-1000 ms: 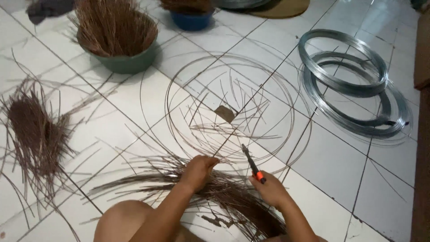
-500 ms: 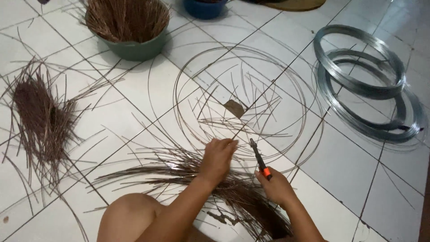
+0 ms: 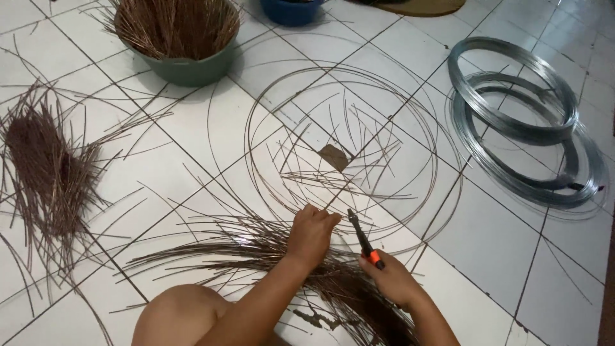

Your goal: Cutting thin brown sticks to size using pliers while laying them out in a circular pattern on the floor.

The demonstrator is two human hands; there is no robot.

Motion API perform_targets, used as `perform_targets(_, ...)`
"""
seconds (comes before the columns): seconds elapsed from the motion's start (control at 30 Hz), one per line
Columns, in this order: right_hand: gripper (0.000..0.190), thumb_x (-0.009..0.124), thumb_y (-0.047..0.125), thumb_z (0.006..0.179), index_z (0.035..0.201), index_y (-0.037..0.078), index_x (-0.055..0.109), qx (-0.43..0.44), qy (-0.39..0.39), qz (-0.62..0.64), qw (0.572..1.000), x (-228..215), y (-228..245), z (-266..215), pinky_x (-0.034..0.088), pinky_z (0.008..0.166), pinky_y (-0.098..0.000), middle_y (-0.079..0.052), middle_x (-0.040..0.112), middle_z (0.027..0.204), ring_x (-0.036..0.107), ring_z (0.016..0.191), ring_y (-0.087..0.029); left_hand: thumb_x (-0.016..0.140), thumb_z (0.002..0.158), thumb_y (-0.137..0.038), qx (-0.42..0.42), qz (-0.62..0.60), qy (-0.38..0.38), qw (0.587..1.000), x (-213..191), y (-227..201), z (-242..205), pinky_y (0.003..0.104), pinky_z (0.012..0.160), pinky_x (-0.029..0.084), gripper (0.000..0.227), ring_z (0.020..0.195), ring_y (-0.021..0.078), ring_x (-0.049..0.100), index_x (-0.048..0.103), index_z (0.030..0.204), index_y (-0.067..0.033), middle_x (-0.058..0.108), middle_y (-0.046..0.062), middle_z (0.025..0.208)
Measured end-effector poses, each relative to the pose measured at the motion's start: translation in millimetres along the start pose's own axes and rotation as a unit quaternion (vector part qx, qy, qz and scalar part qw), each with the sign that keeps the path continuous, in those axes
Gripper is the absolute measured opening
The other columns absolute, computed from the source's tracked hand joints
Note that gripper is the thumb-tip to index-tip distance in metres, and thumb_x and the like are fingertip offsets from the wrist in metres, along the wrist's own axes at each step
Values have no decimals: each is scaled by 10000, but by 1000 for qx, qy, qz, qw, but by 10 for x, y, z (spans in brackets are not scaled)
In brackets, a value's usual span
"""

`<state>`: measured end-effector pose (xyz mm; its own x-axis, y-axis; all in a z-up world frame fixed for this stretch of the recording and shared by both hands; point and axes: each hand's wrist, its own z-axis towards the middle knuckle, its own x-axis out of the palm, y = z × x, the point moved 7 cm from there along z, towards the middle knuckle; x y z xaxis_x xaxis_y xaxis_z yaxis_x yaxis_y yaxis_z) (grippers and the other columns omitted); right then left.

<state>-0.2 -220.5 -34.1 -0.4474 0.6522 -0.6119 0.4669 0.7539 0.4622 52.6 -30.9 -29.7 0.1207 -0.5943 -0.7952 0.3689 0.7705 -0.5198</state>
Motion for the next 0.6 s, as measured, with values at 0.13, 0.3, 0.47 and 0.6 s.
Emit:
perform_targets(0.13,400,538,491,992,1030,131,706,27,10,17,999,-38,40,-28,482,746,-296,-26,674,778,647,752,-167,610,931,-92,-6,-13,-11,1000,-102,11,39,358,879,461,267,847,214,543,763,1148,-107,757,64,895)
perform_targets(0.3,445,547,511,977,965,100,719,17,-22,-6,1000,-107,-55,20,462,686,-302,-41,702,770,648,709,-174,562,1035,-257,-27,-51,20,998,-115,10,75,348,731,452,276,719,211,511,794,1084,-116,766,49,828)
perform_targets(0.47,383,540,493,993,1012,154,716,27,-49,-35,998,-98,54,-71,428,652,-287,-12,680,744,636,683,-155,616,979,-183,-31,-81,-40,995,-316,-53,94,356,697,486,221,684,225,559,816,1027,-103,782,59,814)
perform_targets(0.6,421,492,574,985,1065,209,686,30,-33,-86,995,0,149,-135,443,661,-275,23,646,731,640,695,-128,625,954,-138,-29,-68,-54,996,-323,-108,101,376,731,494,203,693,245,600,819,1002,-103,769,65,759)
